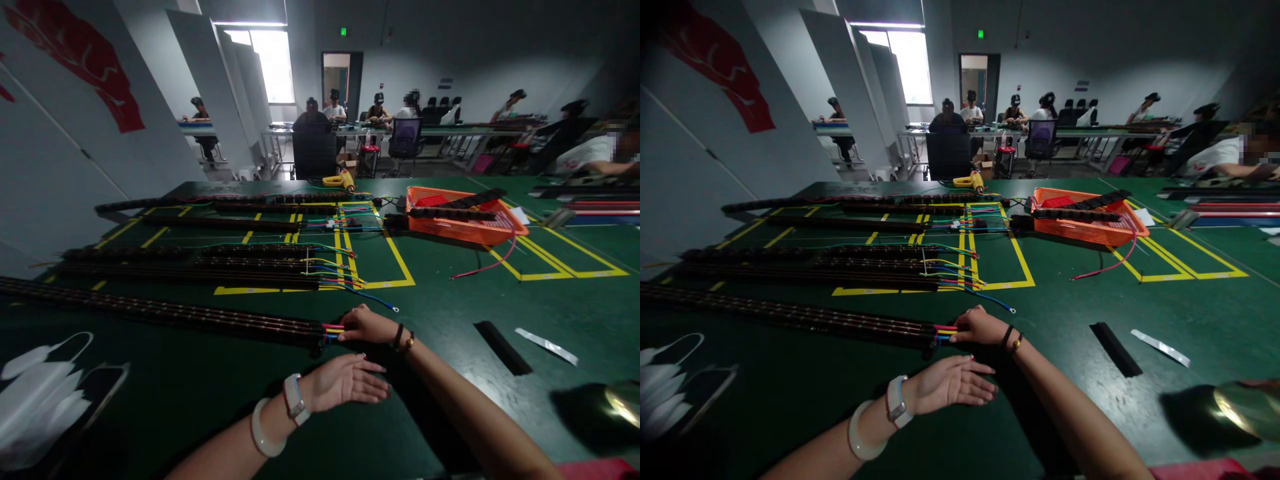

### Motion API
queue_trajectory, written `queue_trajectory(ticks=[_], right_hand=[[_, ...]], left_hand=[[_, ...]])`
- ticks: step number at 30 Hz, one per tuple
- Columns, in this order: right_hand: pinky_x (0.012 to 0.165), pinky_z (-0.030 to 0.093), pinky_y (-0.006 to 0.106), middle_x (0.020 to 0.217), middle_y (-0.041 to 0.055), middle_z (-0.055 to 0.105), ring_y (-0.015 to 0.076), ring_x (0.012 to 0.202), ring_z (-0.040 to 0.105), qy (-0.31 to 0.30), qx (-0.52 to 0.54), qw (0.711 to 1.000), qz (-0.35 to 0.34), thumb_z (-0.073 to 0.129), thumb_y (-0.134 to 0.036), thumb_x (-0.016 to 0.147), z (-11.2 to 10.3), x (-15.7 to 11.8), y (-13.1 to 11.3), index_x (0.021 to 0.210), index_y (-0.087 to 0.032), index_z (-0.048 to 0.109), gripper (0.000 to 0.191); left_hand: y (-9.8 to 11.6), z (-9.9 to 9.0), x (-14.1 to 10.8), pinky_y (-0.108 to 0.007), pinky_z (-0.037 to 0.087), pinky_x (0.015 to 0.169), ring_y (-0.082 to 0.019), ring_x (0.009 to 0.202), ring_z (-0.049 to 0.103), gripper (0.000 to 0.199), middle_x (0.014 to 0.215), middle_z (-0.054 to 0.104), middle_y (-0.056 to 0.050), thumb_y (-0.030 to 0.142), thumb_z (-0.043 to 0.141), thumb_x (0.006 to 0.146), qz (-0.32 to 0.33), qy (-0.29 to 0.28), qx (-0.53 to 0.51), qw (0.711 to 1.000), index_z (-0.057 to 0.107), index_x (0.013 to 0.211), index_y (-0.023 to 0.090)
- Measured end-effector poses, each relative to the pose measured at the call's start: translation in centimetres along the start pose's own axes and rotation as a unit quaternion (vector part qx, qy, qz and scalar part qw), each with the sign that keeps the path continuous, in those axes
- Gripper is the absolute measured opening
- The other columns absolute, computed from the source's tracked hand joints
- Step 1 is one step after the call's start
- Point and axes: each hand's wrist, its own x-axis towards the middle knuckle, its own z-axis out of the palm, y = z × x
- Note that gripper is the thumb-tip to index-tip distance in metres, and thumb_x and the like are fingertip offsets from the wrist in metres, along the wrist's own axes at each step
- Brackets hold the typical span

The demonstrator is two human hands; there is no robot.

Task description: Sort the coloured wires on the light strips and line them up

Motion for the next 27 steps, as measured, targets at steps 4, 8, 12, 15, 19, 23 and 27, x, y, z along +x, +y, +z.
queue_trajectory(ticks=[4, 8, 12, 15, 19, 23, 27], right_hand=[[0.077, 0.025, 0.03, 0.069, 0.0007, 0.064, 0.0129, 0.071, 0.051, 0.034, -0.081, 0.996, -0.033, 0.059, -0.048, 0.082, -0.5, 0.4, -0.4, 0.075, -0.018, 0.067, 0.032], [0.078, 0.024, 0.032, 0.071, 0.0006, 0.064, 0.0147, 0.076, 0.049, 0.115, -0.155, 0.981, -0.034, 0.061, -0.034, 0.083, -0.3, 0.1, -1.1, 0.078, -0.021, 0.068, 0.015], [0.079, 0.025, 0.033, 0.072, 0.0022, 0.063, 0.0148, 0.074, 0.046, 0.162, -0.203, 0.965, -0.04, 0.055, -0.032, 0.087, -0.2, -0.3, -1.6, 0.083, -0.02, 0.067, 0.017], [0.078, 0.027, 0.034, 0.069, 0.0034, 0.061, 0.0152, 0.071, 0.045, 0.173, -0.251, 0.951, -0.052, 0.047, -0.032, 0.092, 0.2, -0.3, -1.5, 0.078, -0.019, 0.066, 0.027], [0.075, 0.03, 0.035, 0.071, 0.0053, 0.061, 0.0167, 0.072, 0.045, 0.173, -0.314, 0.931, -0.066, 0.043, -0.024, 0.093, 1.4, -0.4, -1.3, 0.076, -0.017, 0.063, 0.027], [0.079, 0.033, 0.037, 0.078, 0.0077, 0.062, 0.0191, 0.076, 0.046, 0.185, -0.352, 0.915, -0.068, 0.044, -0.014, 0.09, 2.6, -0.8, -1.6, 0.084, -0.014, 0.064, 0.021], [0.088, 0.034, 0.039, 0.092, 0.0094, 0.063, 0.0215, 0.087, 0.048, 0.208, -0.376, 0.9, -0.068, 0.047, -0.013, 0.088, 3.2, -1.3, -1.8, 0.1, -0.012, 0.063, 0.02]], left_hand=[[-0.1, 0.1, 0.5, -0.038, 0.033, 0.107, -0.024, 0.11, 0.058, 0.046, 0.121, 0.057, -0.018, 0.04, 0.05, 0.083, 0.087, 0.064, -0.08, 0.991, 0.052, 0.115, 0.008], [0.3, 0.4, 1.1, -0.036, 0.033, 0.108, -0.021, 0.113, 0.055, 0.043, 0.12, 0.058, -0.014, 0.043, 0.051, 0.084, 0.179, 0.107, -0.136, 0.969, 0.052, 0.113, 0.012], [0.9, 0.7, 2.0, -0.028, 0.042, 0.096, -0.014, 0.098, 0.059, 0.029, 0.098, 0.064, -0.006, 0.041, 0.048, 0.087, 0.272, 0.176, -0.18, 0.929, 0.059, 0.097, 0.017], [1.2, 0.7, 2.9, -0.023, 0.046, 0.082, -0.011, 0.087, 0.059, 0.022, 0.09, 0.064, -0.003, 0.037, 0.05, 0.087, 0.347, 0.2, -0.205, 0.893, 0.059, 0.086, 0.017], [1.2, 0.5, 4.3, -0.018, 0.047, 0.069, -0.008, 0.075, 0.057, 0.019, 0.08, 0.062, 0.0, 0.035, 0.058, 0.083, 0.387, 0.227, -0.219, 0.867, 0.057, 0.078, 0.017], [0.9, 0.1, 5.2, -0.015, 0.047, 0.064, -0.007, 0.072, 0.058, 0.02, 0.078, 0.062, 0.001, 0.036, 0.06, 0.082, 0.407, 0.256, -0.216, 0.85, 0.056, 0.077, 0.017], [0.8, -0.1, 5.5, -0.014, 0.048, 0.065, -0.007, 0.076, 0.06, 0.017, 0.082, 0.064, 0.0, 0.034, 0.055, 0.085, 0.405, 0.273, -0.222, 0.844, 0.057, 0.081, 0.017]])
